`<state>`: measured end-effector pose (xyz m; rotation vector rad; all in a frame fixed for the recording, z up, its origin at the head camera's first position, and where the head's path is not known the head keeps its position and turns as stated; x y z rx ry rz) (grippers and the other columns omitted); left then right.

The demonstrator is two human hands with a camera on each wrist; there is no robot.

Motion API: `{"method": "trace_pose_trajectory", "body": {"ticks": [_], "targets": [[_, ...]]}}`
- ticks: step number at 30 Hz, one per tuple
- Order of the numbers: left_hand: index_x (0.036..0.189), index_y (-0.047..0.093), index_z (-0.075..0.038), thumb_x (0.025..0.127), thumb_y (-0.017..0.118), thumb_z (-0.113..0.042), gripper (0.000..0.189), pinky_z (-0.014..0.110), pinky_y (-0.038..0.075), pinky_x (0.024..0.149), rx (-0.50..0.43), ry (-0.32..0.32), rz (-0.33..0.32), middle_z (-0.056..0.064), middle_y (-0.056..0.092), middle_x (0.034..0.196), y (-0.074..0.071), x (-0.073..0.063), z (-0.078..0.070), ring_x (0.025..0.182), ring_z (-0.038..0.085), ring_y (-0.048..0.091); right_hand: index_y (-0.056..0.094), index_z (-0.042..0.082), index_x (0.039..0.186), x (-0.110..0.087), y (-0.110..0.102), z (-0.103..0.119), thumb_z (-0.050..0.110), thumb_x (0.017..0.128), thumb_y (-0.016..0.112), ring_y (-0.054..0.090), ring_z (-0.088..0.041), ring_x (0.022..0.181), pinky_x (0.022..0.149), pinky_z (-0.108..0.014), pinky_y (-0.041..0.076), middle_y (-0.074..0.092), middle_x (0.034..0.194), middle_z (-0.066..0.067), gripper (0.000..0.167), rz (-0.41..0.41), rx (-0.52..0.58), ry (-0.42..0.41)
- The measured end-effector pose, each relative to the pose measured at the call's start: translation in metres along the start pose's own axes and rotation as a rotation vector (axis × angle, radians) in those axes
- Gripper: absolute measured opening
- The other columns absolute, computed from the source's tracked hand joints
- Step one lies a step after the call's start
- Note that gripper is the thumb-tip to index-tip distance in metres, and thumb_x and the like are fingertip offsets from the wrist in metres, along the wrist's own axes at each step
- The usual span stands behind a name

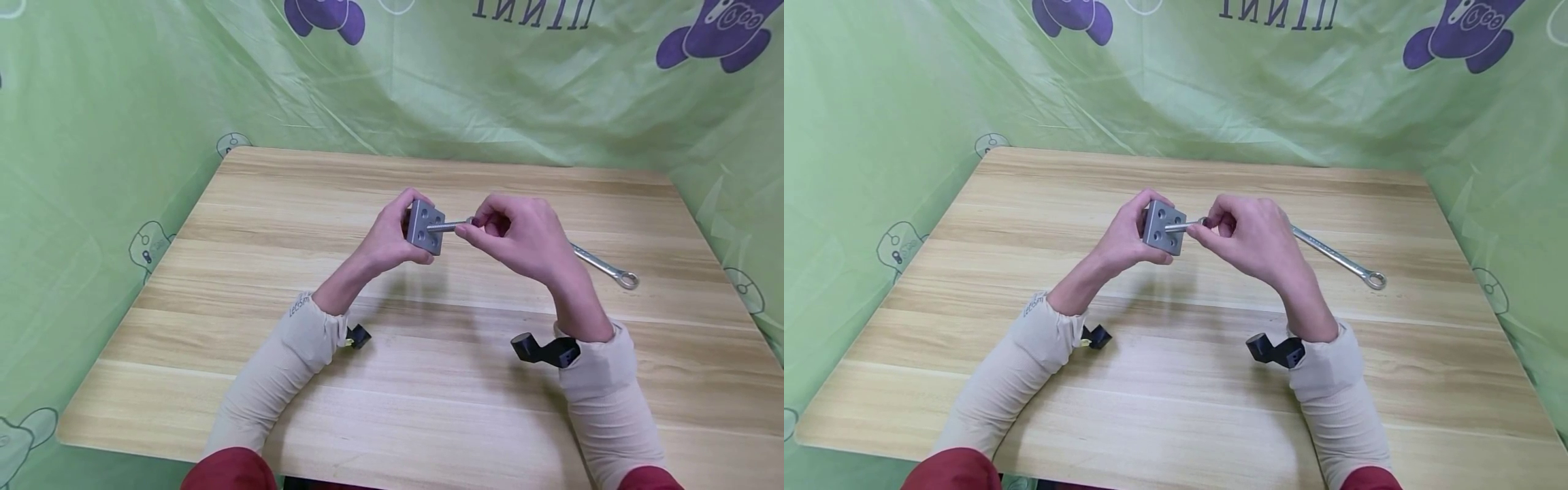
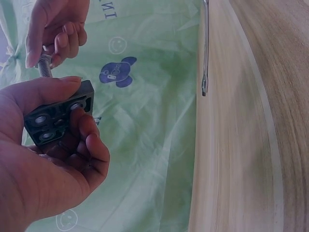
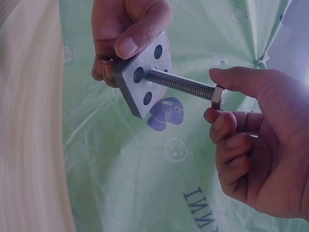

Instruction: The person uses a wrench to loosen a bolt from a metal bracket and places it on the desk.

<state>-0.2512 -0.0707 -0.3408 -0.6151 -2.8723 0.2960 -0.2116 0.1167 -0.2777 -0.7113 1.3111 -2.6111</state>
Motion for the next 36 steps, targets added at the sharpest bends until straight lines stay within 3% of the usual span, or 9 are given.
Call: {"method": "trace_pose_trajectory", "body": {"ticks": [11, 14, 17, 20, 24, 30, 36], "targets": [[0.12, 0.051, -0.003, 0.059, 0.078, 0.013, 0.068, 0.029, 0.055, 0.071, -0.004, -0.004, -0.003, 0.017, 0.063, 0.101, -0.001, 0.0, 0.0, 0.083, 0.023, 0.063, 0.068, 0.014, 0.09, -0.001, -0.002, 0.003, 0.015, 0.08, 0.081, 0.045, -0.008, 0.059, 0.055, -0.015, 0.032, 0.057, 0.067, 0.002, 0.017, -0.045, 0.003, -0.118], [0.12, 0.051, -0.003, 0.059, 0.078, 0.012, 0.068, 0.029, 0.054, 0.07, -0.005, -0.007, -0.006, 0.016, 0.062, 0.1, -0.001, 0.0, 0.0, 0.082, 0.023, 0.062, 0.068, 0.012, 0.091, 0.0, -0.002, 0.001, 0.021, 0.081, 0.082, 0.048, -0.01, 0.062, 0.056, -0.017, 0.034, 0.059, 0.069, -0.001, 0.019, -0.013, 0.027, -0.07], [0.121, 0.051, -0.002, 0.059, 0.078, 0.013, 0.068, 0.028, 0.054, 0.07, -0.006, -0.01, -0.005, 0.016, 0.063, 0.1, -0.001, 0.0, 0.0, 0.082, 0.022, 0.062, 0.069, 0.012, 0.087, 0.001, -0.002, -0.003, 0.033, 0.089, 0.075, 0.051, -0.011, 0.064, 0.057, -0.021, 0.037, 0.062, 0.071, -0.003, 0.022, 0.029, 0.057, 0.036], [0.121, 0.051, -0.002, 0.059, 0.078, 0.013, 0.069, 0.028, 0.054, 0.071, -0.005, -0.011, -0.004, 0.016, 0.063, 0.102, 0.0, 0.0, -0.001, 0.083, 0.022, 0.062, 0.068, 0.011, 0.075, 0.001, 0.0, -0.008, 0.048, 0.099, 0.055, 0.054, -0.014, 0.064, 0.059, -0.026, 0.039, 0.063, 0.069, -0.005, 0.046, 0.076, 0.092, 0.153], [0.12, 0.052, -0.002, 0.059, 0.078, 0.012, 0.068, 0.029, 0.054, 0.07, -0.005, -0.008, -0.005, 0.017, 0.063, 0.102, -0.001, 0.0, -0.002, 0.083, 0.023, 0.062, 0.064, 0.011, 0.063, 0.002, 0.006, -0.01, 0.059, 0.102, 0.038, 0.049, -0.016, 0.057, 0.054, -0.031, 0.036, 0.058, 0.06, -0.003, 0.067, 0.143, 0.123, 0.237], [0.12, 0.051, -0.003, 0.059, 0.078, 0.012, 0.069, 0.03, 0.056, 0.07, -0.001, -0.009, 0.002, 0.017, 0.063, 0.101, -0.002, -0.001, -0.003, 0.083, 0.023, 0.064, 0.062, 0.011, 0.066, 0.004, 0.009, -0.005, 0.05, 0.101, 0.05, 0.042, -0.014, 0.052, 0.05, -0.03, 0.034, 0.052, 0.058, 0.002, 0.053, 0.18, 0.138, 0.232], [0.12, 0.051, -0.003, 0.06, 0.078, 0.012, 0.068, 0.029, 0.055, 0.07, 0.003, -0.011, 0.005, 0.017, 0.063, 0.101, -0.001, 0.0, -0.002, 0.082, 0.023, 0.063, 0.068, 0.014, 0.078, 0.003, 0.002, -0.001, 0.039, 0.096, 0.064, 0.044, -0.012, 0.056, 0.054, -0.027, 0.035, 0.051, 0.061, 0.002, 0.031, 0.131, 0.033, 0.118]]}}
Point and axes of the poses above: each hand's wrist, its own x-axis towards the middle knuckle, its own y-axis out of the palm, z = x × y, the point moved 4 cm from there along x, towards the middle knuckle
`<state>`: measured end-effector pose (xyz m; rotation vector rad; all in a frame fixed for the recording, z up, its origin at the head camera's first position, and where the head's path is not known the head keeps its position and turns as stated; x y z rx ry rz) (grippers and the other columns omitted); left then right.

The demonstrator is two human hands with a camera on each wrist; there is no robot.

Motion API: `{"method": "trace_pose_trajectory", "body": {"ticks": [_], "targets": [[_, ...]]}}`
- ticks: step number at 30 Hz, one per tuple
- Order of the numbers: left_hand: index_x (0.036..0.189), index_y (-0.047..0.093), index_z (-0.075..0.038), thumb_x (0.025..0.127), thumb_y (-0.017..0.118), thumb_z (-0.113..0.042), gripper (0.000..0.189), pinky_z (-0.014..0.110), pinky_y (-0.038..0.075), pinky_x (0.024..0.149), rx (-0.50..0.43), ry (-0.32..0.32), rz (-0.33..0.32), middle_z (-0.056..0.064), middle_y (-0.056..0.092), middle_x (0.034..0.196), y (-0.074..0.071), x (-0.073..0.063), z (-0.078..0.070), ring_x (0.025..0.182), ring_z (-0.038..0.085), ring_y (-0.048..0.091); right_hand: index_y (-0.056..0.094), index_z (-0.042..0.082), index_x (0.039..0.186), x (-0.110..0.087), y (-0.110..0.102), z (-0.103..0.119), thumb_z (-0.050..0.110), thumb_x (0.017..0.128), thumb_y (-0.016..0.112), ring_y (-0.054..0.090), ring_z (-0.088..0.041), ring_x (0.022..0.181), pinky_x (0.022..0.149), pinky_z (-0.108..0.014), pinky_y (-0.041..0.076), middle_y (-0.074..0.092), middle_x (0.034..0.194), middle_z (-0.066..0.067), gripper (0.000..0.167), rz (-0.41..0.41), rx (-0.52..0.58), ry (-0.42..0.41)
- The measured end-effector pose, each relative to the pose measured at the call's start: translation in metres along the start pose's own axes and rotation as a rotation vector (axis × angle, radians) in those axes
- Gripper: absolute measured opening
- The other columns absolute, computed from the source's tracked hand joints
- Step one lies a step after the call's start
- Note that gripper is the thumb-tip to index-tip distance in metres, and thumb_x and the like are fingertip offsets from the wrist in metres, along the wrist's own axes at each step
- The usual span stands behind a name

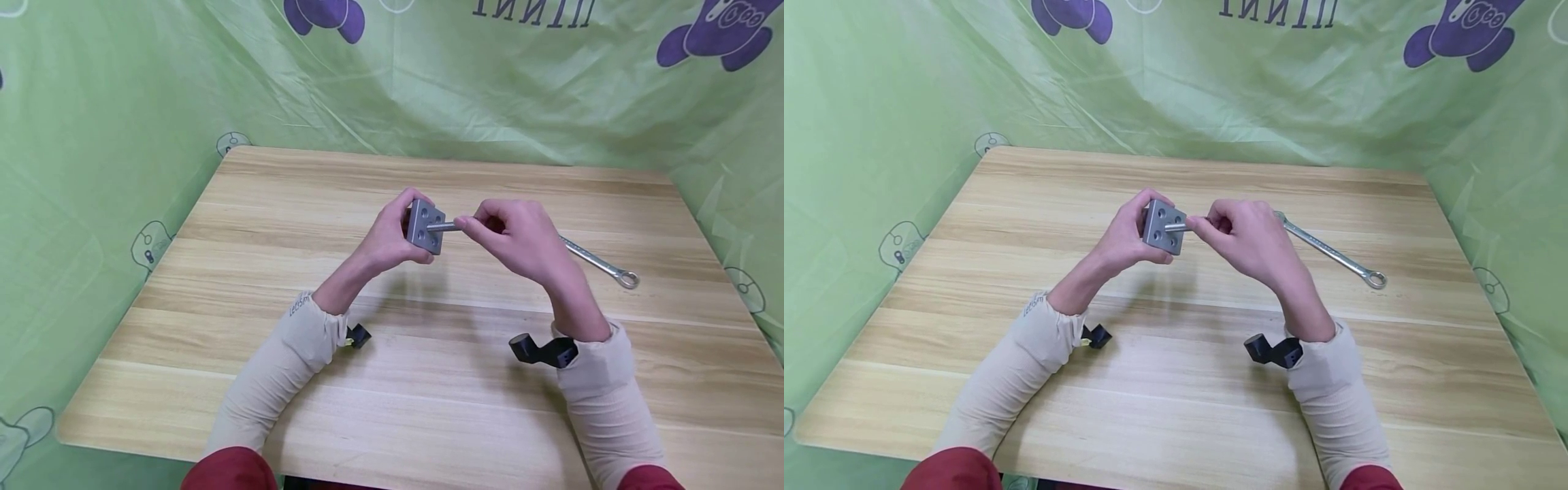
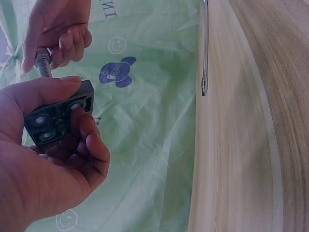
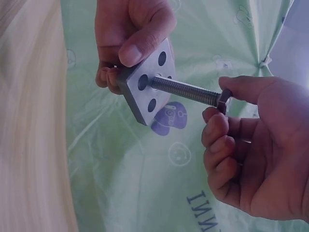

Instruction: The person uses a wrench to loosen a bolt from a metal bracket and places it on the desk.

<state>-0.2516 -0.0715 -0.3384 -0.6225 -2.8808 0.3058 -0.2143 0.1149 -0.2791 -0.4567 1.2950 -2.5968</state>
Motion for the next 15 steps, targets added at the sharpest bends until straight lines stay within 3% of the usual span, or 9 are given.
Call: {"method": "trace_pose_trajectory", "body": {"ticks": [9, 15], "targets": [[0.12, 0.051, -0.004, 0.06, 0.078, 0.012, 0.067, 0.03, 0.055, 0.071, 0.005, -0.005, 0.005, 0.018, 0.064, 0.103, 0.0013, -0.0002, 0.0, 0.085, 0.024, 0.064, 0.071, 0.012, 0.089, -0.0059, -0.0072, 0.0079, 0.022, 0.088, 0.076, 0.051, -0.012, 0.067, 0.062, -0.017, 0.038, 0.06, 0.073, 0.001, 0.011, -0.065, -0.057, -0.175], [0.121, 0.051, -0.004, 0.061, 0.078, 0.012, 0.067, 0.029, 0.055, 0.072, 0.006, -0.013, 0.006, 0.017, 0.064, 0.104, 0.0016, -0.0008, 0.0001, 0.086, 0.023, 0.063, 0.072, 0.01, 0.094, -0.0071, -0.0083, 0.0096, 0.013, 0.083, 0.08, 0.054, -0.013, 0.071, 0.066, -0.015, 0.041, 0.063, 0.076, 0.001, 0.014, -0.095, -0.057, -0.264]]}}
Point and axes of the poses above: each hand's wrist, its own x-axis towards the middle knuckle, its own y-axis out of the palm, z = x × y, the point moved 4 cm from there along x, towards the middle knuckle
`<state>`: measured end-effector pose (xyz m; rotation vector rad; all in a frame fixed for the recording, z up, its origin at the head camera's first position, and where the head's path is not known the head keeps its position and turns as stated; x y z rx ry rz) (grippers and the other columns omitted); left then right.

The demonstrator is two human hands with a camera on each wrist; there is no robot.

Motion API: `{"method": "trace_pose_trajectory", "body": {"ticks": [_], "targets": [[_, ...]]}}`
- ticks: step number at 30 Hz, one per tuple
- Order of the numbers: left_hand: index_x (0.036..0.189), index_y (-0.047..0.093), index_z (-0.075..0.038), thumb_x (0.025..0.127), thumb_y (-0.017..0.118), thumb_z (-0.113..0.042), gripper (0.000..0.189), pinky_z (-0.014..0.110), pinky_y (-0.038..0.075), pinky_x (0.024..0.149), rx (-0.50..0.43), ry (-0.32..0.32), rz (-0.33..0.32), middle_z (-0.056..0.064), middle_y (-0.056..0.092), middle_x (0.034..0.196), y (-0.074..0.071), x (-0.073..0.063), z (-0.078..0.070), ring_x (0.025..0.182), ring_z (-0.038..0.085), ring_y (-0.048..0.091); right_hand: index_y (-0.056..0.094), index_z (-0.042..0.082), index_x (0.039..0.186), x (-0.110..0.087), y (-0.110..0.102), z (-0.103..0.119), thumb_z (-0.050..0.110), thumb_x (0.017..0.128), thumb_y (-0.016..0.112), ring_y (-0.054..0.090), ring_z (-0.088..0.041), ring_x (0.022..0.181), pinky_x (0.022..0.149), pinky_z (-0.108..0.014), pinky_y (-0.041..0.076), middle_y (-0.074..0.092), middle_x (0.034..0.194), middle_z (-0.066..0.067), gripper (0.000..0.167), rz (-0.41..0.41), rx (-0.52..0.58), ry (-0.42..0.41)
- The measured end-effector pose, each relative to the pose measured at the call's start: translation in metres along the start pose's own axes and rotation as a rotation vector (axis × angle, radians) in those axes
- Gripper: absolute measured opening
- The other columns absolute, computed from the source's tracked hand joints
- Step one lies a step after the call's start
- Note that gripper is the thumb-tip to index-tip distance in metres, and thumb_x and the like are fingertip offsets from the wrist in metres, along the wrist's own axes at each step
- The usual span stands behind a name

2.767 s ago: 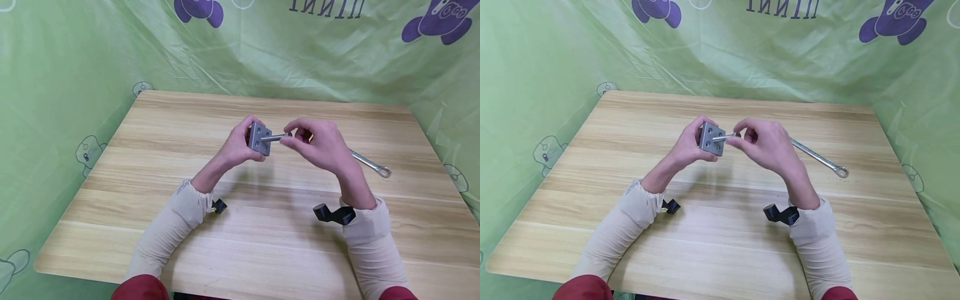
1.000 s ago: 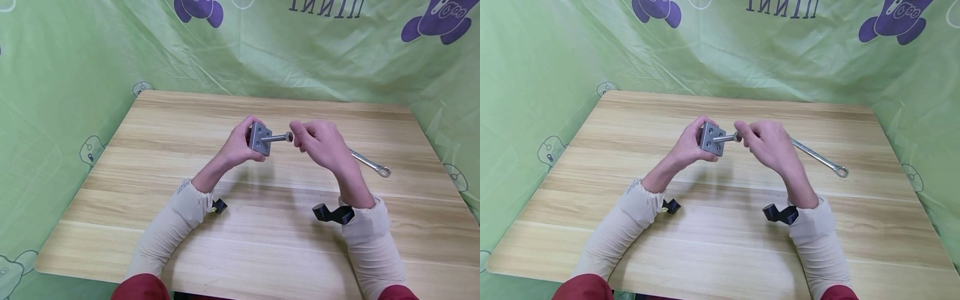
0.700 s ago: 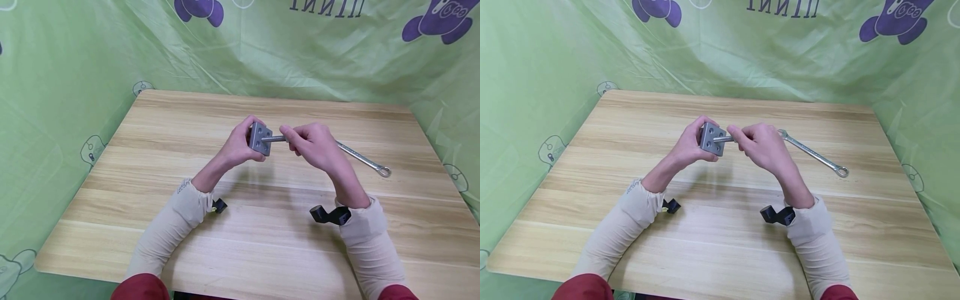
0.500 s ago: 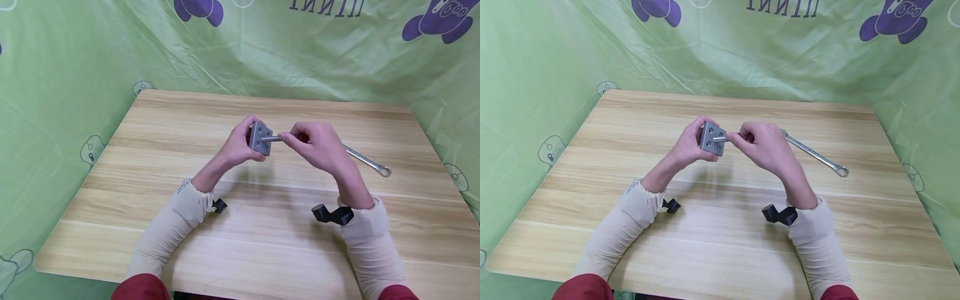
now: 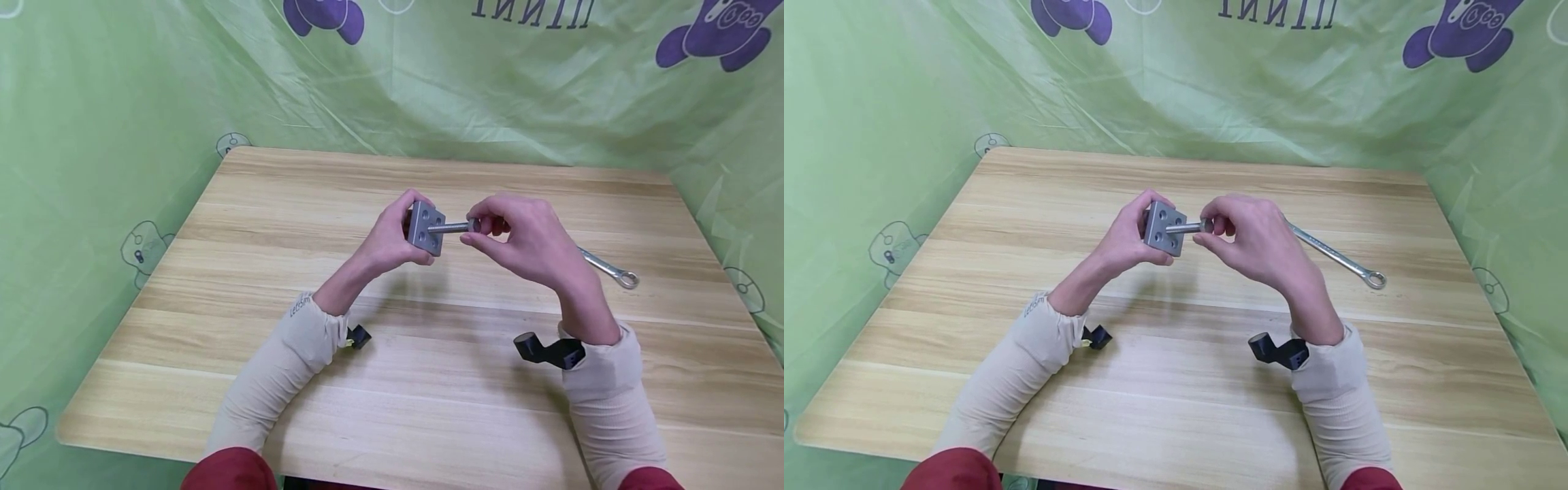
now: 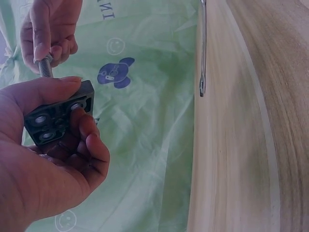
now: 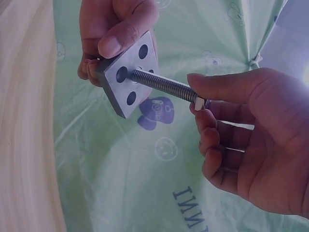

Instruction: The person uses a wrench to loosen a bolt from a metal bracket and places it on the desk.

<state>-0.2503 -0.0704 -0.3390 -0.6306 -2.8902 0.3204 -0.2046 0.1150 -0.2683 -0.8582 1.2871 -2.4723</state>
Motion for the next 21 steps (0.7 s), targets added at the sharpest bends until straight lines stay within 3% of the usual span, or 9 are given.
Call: {"method": "trace_pose_trajectory", "body": {"ticks": [3, 6, 11, 15, 21], "targets": [[0.121, 0.052, -0.004, 0.06, 0.078, 0.012, 0.068, 0.029, 0.055, 0.071, -0.007, 0.003, -0.01, 0.016, 0.063, 0.103, -0.001, 0.0, -0.001, 0.084, 0.023, 0.062, 0.072, 0.01, 0.096, 0.001, 0.0, -0.003, 0.018, 0.084, 0.08, 0.053, -0.012, 0.069, 0.062, -0.016, 0.04, 0.062, 0.075, -0.001, 0.017, -0.005, 0.032, 0.043], [0.121, 0.051, -0.003, 0.059, 0.078, 0.013, 0.069, 0.029, 0.055, 0.071, -0.014, 0.009, -0.014, 0.017, 0.063, 0.103, -0.002, 0.0, -0.001, 0.084, 0.023, 0.062, 0.072, 0.012, 0.092, 0.001, -0.001, -0.009, 0.029, 0.09, 0.074, 0.05, -0.012, 0.064, 0.057, -0.02, 0.038, 0.061, 0.072, -0.002, 0.017, 0.012, 0.069, 0.174], [0.121, 0.051, -0.002, 0.058, 0.078, 0.014, 0.07, 0.029, 0.056, 0.071, -0.016, 0.01, -0.01, 0.019, 0.064, 0.105, -0.001, 0.0, -0.001, 0.083, 0.022, 0.063, 0.068, 0.012, 0.075, 0.001, 0.006, -0.018, 0.049, 0.101, 0.05, 0.048, -0.013, 0.06, 0.054, -0.028, 0.037, 0.062, 0.067, -0.003, 0.049, 0.132, 0.12, 0.37], [0.121, 0.051, -0.002, 0.058, 0.078, 0.013, 0.069, 0.029, 0.055, 0.071, -0.007, 0.012, -0.015, 0.018, 0.063, 0.104, -0.001, -0.001, -0.001, 0.084, 0.023, 0.063, 0.064, 0.01, 0.066, 0.002, 0.015, -0.019, 0.055, 0.102, 0.044, 0.043, -0.013, 0.055, 0.052, -0.03, 0.035, 0.058, 0.062, -0.001, 0.06, 0.21, 0.171, 0.396], [0.12, 0.051, -0.003, 0.059, 0.078, 0.012, 0.068, 0.029, 0.055, 0.071, 0.001, 0.011, -0.013, 0.017, 0.063, 0.102, -0.001, -0.001, -0.001, 0.083, 0.023, 0.062, 0.059, 0.01, 0.068, 0.003, 0.015, -0.016, 0.05, 0.1, 0.051, 0.041, -0.012, 0.053, 0.051, -0.029, 0.035, 0.05, 0.059, 0.002, 0.052, 0.208, 0.183, 0.38]]}}
Point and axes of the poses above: each hand's wrist, its own x-axis towards the middle knuckle, its own y-axis out of the palm, z = x × y, the point moved 4 cm from there along x, towards the middle knuckle
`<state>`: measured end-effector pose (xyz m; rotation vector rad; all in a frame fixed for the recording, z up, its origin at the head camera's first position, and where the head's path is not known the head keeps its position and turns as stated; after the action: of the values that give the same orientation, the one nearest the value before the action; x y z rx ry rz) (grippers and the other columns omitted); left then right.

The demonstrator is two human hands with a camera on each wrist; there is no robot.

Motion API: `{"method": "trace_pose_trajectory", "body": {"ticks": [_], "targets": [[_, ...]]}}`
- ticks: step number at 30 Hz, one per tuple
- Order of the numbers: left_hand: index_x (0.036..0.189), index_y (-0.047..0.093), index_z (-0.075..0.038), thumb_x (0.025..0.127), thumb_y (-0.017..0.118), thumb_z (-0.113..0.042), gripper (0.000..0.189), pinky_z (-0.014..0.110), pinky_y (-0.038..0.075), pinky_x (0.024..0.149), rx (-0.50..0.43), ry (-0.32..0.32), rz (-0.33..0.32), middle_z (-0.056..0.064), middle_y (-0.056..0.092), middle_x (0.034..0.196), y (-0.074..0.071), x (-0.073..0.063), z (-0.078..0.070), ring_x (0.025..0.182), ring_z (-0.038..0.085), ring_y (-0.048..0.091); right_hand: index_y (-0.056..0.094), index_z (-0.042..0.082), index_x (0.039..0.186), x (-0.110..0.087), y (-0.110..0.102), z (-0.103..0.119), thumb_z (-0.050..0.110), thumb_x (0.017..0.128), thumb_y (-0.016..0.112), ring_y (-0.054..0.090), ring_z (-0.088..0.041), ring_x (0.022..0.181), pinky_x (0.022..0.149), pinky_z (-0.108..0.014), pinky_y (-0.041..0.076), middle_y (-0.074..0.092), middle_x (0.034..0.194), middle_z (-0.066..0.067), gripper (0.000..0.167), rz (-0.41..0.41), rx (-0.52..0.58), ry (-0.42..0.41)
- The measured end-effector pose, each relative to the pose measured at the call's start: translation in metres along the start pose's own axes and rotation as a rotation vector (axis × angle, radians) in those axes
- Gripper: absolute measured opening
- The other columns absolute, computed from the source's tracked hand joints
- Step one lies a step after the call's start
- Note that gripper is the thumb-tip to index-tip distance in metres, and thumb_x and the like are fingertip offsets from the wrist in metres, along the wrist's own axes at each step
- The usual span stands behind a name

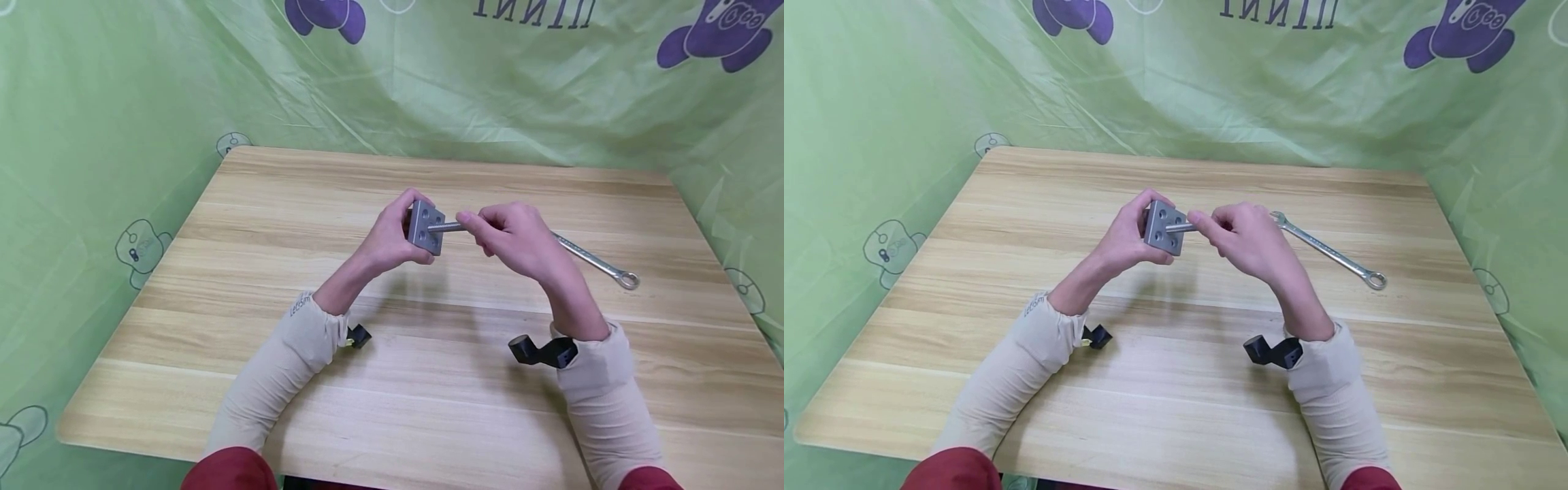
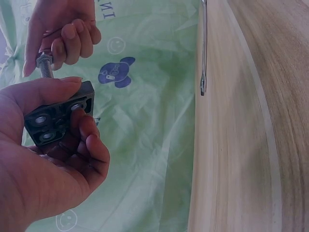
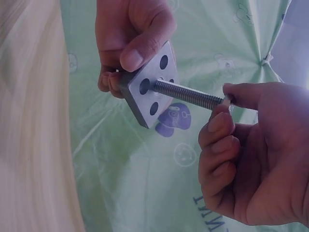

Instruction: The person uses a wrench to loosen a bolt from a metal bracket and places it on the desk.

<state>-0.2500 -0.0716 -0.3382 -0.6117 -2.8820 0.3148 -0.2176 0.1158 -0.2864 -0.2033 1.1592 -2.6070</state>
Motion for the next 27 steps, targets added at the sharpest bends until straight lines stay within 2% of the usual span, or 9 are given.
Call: {"method": "trace_pose_trajectory", "body": {"ticks": [3, 8, 12, 16, 22, 27], "targets": [[0.12, 0.051, -0.003, 0.059, 0.078, 0.012, 0.069, 0.029, 0.055, 0.071, -0.006, -0.002, 0.002, 0.017, 0.063, 0.101, 0.0, 0.0, -0.001, 0.083, 0.023, 0.063, 0.061, 0.011, 0.073, -0.001, -0.003, 0.002, 0.044, 0.099, 0.057, 0.04, -0.011, 0.053, 0.051, -0.028, 0.033, 0.047, 0.059, 0.003, 0.042, -0.03, -0.037, -0.055], [0.12, 0.051, -0.002, 0.06, 0.078, 0.013, 0.068, 0.029, 0.056, 0.07, -0.01, -0.003, 0.006, 0.017, 0.063, 0.1, 0.0, 0.0, -0.001, 0.083, 0.023, 0.063, 0.065, 0.013, 0.083, -0.005, -0.007, 0.007, 0.036, 0.094, 0.066, 0.044, -0.012, 0.06, 0.056, -0.025, 0.035, 0.051, 0.065, 0.001, 0.025, -0.095, -0.097, -0.148], [0.12, 0.051, -0.003, 0.06, 0.078, 0.013, 0.068, 0.029, 0.055, 0.071, -0.007, -0.005, 0.008, 0.018, 0.063, 0.102, 0.001, 0.0, -0.001, 0.084, 0.023, 0.063, 0.066, 0.014, 0.087, -0.008, -0.008, 0.009, 0.03, 0.091, 0.071, 0.047, -0.012, 0.063, 0.058, -0.022, 0.037, 0.055, 0.07, 0.001, 0.017, -0.137, -0.122, -0.223], [0.121, 0.051, -0.002, 0.06, 0.078, 0.014, 0.069, 0.03, 0.056, 0.072, -0.022, -0.006, 0.007, 0.019, 0.064, 0.105, 0.001, 0.0, -0.001, 0.085, 0.024, 0.064, 0.07, 0.012, 0.09, -0.01, -0.009, 0.011, 0.018, 0.086, 0.077, 0.048, -0.012, 0.064, 0.06, -0.017, 0.036, 0.055, 0.07, 0.001, 0.01, -0.213, -0.137, -0.332], [0.122, 0.05, -0.002, 0.059, 0.077, 0.015, 0.07, 0.03, 0.057, 0.071, -0.044, -0.009, 0.01, 0.019, 0.063, 0.105, 0.001, -0.001, -0.002, 0.085, 0.024, 0.064, 0.079, 0.007, 0.094, -0.012, -0.012, 0.012, -0.001, 0.073, 0.083, 0.048, -0.011, 0.062, 0.061, -0.012, 0.036, 0.056, 0.065, -0.001, 0.023, -0.352, -0.102, -0.485], [0.121, 0.05, -0.001, 0.059, 0.077, 0.015, 0.07, 0.03, 0.057, 0.071, -0.042, -0.006, 0.008, 0.019, 0.063, 0.106, 0.001, -0.001, -0.002, 0.086, 0.024, 0.064, 0.079, 0.007, 0.092, -0.011, -0.011, 0.012, -0.009, 0.072, 0.078, 0.046, -0.009, 0.062, 0.06, -0.013, 0.036, 0.056, 0.065, -0.001, 0.026, -0.379, -0.082, -0.535]]}}
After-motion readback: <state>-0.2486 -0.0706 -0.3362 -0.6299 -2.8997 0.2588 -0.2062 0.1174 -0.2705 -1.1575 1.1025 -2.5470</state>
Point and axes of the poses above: each hand's wrist, its own x-axis towards the middle knuckle, its own y-axis out of the palm, z = x × y, the point moved 4 cm from there along x, towards the middle knuckle
